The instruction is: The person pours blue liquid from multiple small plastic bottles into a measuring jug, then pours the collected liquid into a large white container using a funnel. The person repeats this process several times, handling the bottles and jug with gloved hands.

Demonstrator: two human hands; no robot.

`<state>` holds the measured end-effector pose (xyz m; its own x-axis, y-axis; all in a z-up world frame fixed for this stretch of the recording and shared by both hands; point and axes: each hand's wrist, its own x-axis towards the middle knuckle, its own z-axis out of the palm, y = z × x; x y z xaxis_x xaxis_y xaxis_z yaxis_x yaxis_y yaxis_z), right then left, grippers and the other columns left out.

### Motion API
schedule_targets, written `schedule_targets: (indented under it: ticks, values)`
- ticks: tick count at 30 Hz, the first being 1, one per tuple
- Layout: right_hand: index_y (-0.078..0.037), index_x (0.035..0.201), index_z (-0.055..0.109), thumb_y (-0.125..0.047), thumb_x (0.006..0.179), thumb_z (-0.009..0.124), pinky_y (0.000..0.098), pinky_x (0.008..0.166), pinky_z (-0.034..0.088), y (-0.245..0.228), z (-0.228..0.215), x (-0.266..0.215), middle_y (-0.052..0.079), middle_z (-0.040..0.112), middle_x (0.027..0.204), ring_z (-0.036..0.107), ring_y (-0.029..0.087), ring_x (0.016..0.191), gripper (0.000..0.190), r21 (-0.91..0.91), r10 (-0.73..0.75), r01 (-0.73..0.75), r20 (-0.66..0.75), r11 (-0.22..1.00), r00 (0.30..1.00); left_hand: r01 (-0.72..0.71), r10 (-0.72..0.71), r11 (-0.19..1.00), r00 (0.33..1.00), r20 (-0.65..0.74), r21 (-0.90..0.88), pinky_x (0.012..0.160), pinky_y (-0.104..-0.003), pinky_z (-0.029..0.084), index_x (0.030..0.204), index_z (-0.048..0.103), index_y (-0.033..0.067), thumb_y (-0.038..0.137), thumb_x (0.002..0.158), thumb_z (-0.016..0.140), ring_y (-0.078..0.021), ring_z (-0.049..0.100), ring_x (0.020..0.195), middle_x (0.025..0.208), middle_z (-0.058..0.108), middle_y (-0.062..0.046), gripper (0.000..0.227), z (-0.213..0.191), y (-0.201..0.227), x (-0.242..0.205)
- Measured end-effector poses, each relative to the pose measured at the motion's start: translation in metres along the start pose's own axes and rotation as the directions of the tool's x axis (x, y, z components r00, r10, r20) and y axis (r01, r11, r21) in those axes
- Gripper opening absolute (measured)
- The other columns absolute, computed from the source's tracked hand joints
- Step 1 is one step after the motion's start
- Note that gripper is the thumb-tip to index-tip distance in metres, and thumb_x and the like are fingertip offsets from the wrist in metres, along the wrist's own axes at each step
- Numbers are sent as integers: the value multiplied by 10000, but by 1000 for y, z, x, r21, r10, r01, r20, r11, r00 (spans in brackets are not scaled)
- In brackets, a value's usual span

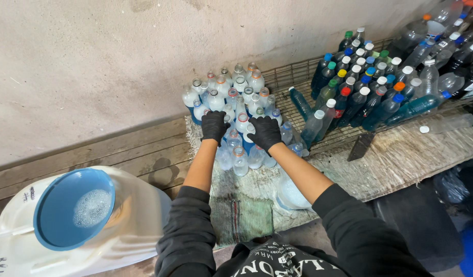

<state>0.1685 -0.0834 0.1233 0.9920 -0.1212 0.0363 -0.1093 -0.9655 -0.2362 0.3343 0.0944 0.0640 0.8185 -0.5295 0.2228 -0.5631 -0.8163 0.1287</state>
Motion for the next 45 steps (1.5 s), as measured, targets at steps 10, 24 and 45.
schedule_targets:
  ticks: [10,24,45]
  values:
    - [-213,1222,646,-428,887,733,480,993,440,7,11,10,64,652,1084,613,301,1111,407,-24,-20,20,-26,1000,999,44,-49,995,997,-55,-90,891,-448,475,1139,724,228,330,796,824,-326,646,1074,1006,706,-42,372,2,0,-3]
    - [-189,1129,641,-375,888,758,514,945,497,-6,-83,-8,53,628,1052,626,331,1092,326,66,-74,100,-319,993,945,-74,-191,833,892,-410,-548,906,-560,493,1122,645,110,301,841,821,-415,573,1077,1006,575,-93,383,-132,39,-30]
    - [-163,1311,428,-371,1115,528,440,1132,394,70,-207,-109,113,544,1244,533,180,1210,304,732,191,383,-566,563,802,-297,-338,274,861,-381,-915,826,-374,592,1299,490,134,360,1097,525,-233,715,921,1090,729,-171,306,-278,120,-124]
